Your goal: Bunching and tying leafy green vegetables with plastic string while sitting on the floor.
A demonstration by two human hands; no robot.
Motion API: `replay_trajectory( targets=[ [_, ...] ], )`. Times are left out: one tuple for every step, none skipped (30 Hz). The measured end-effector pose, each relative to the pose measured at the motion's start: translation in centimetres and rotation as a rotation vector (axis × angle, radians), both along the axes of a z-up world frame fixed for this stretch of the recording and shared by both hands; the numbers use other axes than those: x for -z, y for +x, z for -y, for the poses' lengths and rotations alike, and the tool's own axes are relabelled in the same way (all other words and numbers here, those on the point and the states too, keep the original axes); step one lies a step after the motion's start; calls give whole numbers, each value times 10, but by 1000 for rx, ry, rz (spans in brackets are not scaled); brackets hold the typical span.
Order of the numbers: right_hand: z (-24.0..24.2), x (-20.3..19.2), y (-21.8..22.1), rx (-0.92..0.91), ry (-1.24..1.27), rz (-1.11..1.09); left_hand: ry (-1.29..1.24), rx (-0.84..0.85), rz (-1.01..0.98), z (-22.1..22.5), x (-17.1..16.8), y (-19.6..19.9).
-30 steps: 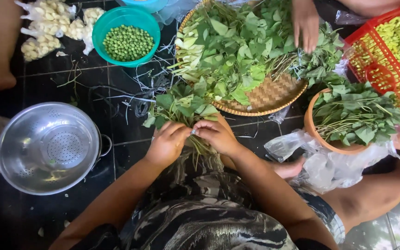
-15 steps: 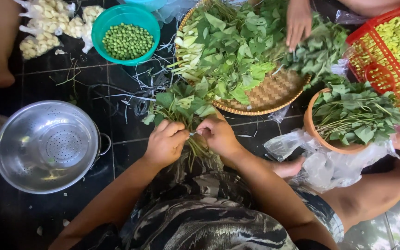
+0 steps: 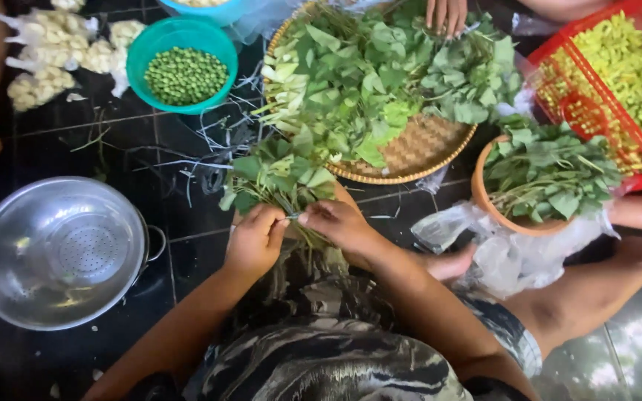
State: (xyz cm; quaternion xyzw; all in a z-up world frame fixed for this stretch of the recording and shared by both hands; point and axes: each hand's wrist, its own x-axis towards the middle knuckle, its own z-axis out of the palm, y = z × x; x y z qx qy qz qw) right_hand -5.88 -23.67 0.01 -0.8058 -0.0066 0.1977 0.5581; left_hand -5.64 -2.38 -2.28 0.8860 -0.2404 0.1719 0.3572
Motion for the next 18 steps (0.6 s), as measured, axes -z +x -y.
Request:
replay_trajectory(
  targets=[
    [-2,-15,-4,-73,-7,-27,-62,23,-49,5,-11,-3],
    [-5,-31,-4,-151,-16,-44,-126,43,-89,11,-22,-3],
    [-3,-24,-4,-146,-17,-41,-126,47,-86,15,-19,-3],
    [0,-18,-4,-75,-14,-10,-170,82,-100,19,-16,-2],
    [2,-11,-4,-4,-12,21,-214,116,-114,23,-14,-2],
    [2,-13,-8,4,-12,22,-214,125,-114,25,-23,-2],
    [2,-15,-12,158,225,-7,-241,167,-120,28,-32,-2],
    [3,-17,-15,311,461,-35,-269,210,-126,31,-41,-3],
    [17,-18,-14,319,459,-32,-270,219,-127,31,-40,2],
    [32,-19,-16,420,495,-76,-233,222,-82,31,-39,5],
    [47,-20,-17,522,530,-119,-197,226,-37,30,-38,8],
    [58,-27,-17,534,527,-116,-201,237,-39,31,-35,11],
    [68,-34,-17,571,502,-101,-170,174,-27,32,-33,15],
    [79,-41,-16,604,477,-83,-140,107,-12,32,-31,19],
    [89,-46,-12,612,473,-78,-144,116,-10,34,-23,24],
    [100,-50,-9,677,404,-81,-141,97,-15,34,-14,28],
    [109,-54,-6,741,334,-84,-137,79,-20,34,-4,31],
    [125,-60,1,732,326,-90,-143,69,-26,38,-3,32]
  ],
)
